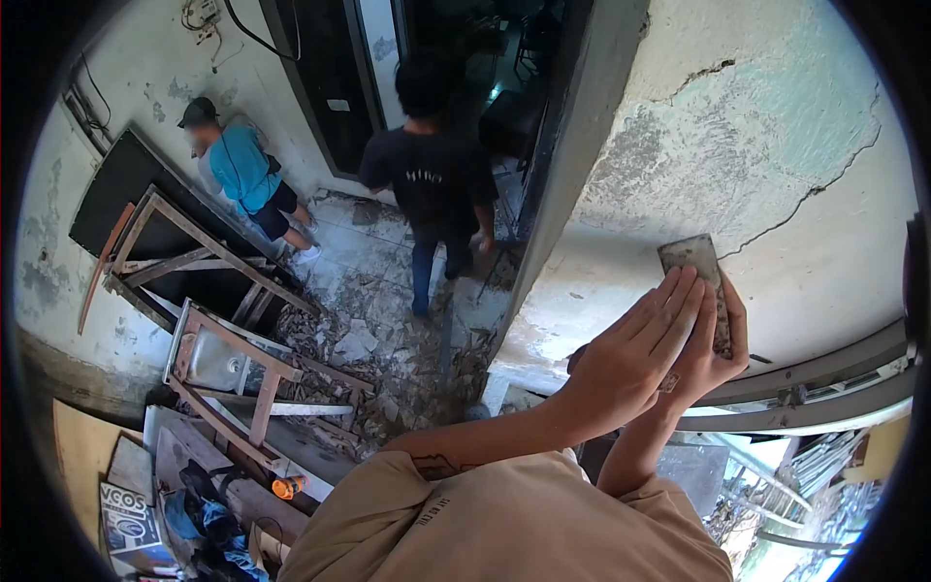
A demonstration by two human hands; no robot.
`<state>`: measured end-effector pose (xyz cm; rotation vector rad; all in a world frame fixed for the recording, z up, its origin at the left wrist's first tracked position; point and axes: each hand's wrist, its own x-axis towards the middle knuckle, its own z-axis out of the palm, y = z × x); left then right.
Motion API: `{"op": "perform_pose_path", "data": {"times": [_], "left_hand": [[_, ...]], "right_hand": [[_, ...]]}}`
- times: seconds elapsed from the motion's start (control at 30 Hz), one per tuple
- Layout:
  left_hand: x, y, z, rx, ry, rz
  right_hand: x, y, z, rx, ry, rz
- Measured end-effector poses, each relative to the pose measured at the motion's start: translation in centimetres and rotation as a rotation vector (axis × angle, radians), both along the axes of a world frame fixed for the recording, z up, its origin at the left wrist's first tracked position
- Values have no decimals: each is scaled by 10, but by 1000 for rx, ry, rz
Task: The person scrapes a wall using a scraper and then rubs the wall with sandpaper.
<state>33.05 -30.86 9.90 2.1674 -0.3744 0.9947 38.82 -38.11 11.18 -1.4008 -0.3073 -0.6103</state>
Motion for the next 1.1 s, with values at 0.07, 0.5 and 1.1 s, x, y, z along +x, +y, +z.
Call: {"op": "perform_pose_path", "data": {"times": [0.07,0.5,1.1], "left_hand": [[-3,2,0,-6,5,-6],[0,1,-2,1,-16,19],[0,-8,-1,-85,11,-14]], "right_hand": [[-3,1,2,6,26,17],[-1,-1,1,-23,31,-19],[0,-1,2,13,17,56]]}}
